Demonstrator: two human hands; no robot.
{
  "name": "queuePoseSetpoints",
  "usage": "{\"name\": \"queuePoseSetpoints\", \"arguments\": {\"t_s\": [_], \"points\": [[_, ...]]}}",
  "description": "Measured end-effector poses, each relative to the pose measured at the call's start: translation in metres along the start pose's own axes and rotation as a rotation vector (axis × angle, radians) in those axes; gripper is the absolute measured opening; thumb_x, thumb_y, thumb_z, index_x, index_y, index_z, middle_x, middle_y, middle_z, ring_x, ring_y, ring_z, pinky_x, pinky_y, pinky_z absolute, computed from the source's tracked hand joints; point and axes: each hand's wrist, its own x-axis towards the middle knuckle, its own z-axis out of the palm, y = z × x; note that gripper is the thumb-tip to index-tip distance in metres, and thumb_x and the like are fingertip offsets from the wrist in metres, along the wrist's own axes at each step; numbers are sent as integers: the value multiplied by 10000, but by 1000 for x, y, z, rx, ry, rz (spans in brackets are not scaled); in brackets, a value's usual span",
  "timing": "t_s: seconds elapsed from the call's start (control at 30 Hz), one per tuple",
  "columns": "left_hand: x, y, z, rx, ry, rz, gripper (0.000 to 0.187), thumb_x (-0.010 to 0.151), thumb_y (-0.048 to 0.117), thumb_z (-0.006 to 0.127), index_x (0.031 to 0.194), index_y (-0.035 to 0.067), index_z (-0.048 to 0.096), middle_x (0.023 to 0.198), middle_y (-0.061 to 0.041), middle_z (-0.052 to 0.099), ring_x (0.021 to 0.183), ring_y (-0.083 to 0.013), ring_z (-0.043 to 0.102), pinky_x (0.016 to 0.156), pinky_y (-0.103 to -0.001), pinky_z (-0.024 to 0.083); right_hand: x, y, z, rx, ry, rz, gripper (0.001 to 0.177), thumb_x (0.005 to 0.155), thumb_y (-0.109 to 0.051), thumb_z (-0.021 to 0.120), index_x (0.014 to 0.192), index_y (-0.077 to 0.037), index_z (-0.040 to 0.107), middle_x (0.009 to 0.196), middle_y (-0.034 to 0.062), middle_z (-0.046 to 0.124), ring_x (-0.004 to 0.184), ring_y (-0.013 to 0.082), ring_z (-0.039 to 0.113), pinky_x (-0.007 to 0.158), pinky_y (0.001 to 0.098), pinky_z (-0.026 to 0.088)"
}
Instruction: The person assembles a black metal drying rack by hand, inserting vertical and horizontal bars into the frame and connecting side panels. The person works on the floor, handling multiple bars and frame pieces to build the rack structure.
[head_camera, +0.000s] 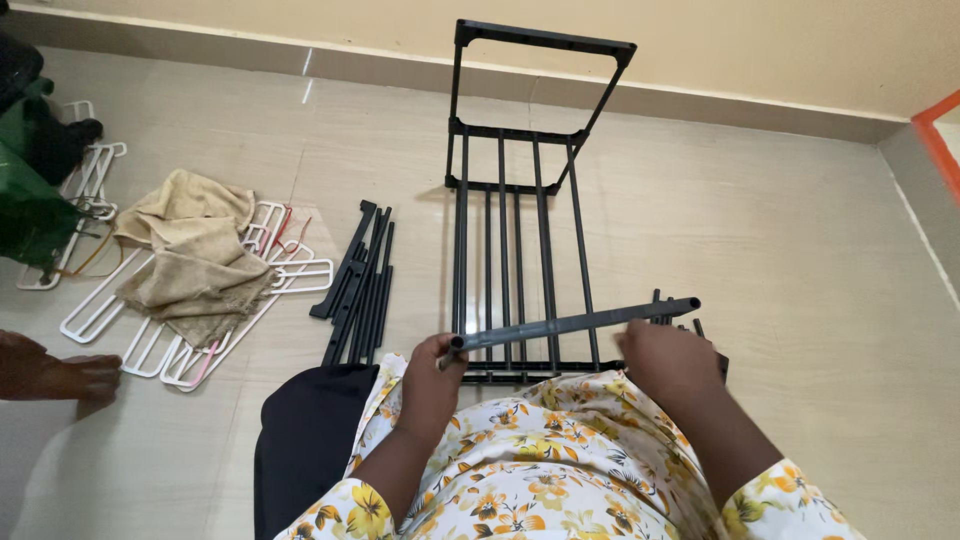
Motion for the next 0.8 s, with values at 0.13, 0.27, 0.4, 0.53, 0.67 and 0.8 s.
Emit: {"name": "queuePoseSetpoints", "arguments": {"t_s": [0.13, 0.27, 0.4, 0.53, 0.67, 0.8], "points": [[-14, -2, -3, 101, -57, 268, 229, 936, 128, 691, 1150, 51, 659, 1101, -118, 688, 976, -220, 699, 848, -326, 565, -28, -68, -4, 207, 338, -693, 300, 1018, -394, 546, 956, -145, 701, 858, 54, 709, 850, 279, 692, 796, 444, 540], [-20, 0, -13, 93, -143, 266, 303, 948, 120, 646, 1246, 72, 617, 1116, -142, 701, 1005, -276, 716, 856, -354, 558, -36, -113, -3, 285, 786, -1197, 244, 914, -275, 651, 1081, -96, 649, 1071, 69, 670, 1031, 296, 663, 894, 439, 494], [-22, 4, -18, 132, -207, 202, 291, 954, 128, 652, 1237, 81, 603, 1119, -158, 721, 1044, -302, 723, 872, -370, 557, -31, -137, -4, 205, 372, -1133, 284, 942, -253, 658, 1172, -88, 642, 1040, 77, 651, 995, 292, 646, 874, 447, 480], [-19, 5, -19, 147, -257, 237, 316, 939, 75, 636, 1251, 65, 584, 1189, -160, 710, 1127, -303, 692, 928, -371, 539, -28, -154, -7, 122, 131, -906, 200, 901, -173, 642, 1083, -92, 627, 1058, 99, 645, 1000, 312, 667, 840, 460, 523], [-15, 4, -15, 98, -323, 207, 339, 947, 65, 615, 1281, 68, 556, 1209, -149, 705, 1148, -282, 695, 952, -359, 541, -28, -160, -14, 98, 48, -793, 233, 847, -136, 666, 1058, -59, 609, 1092, 129, 644, 978, 336, 687, 813, 458, 563], [-13, 1, -12, -26, -425, 201, 316, 960, 11, 552, 1271, 66, 548, 1215, -155, 703, 1171, -280, 696, 992, -352, 529, -28, -167, -24, 33, -72, -741, 247, 843, -143, 691, 1068, -66, 623, 1114, 126, 670, 998, 332, 692, 825, 454, 563]]}}
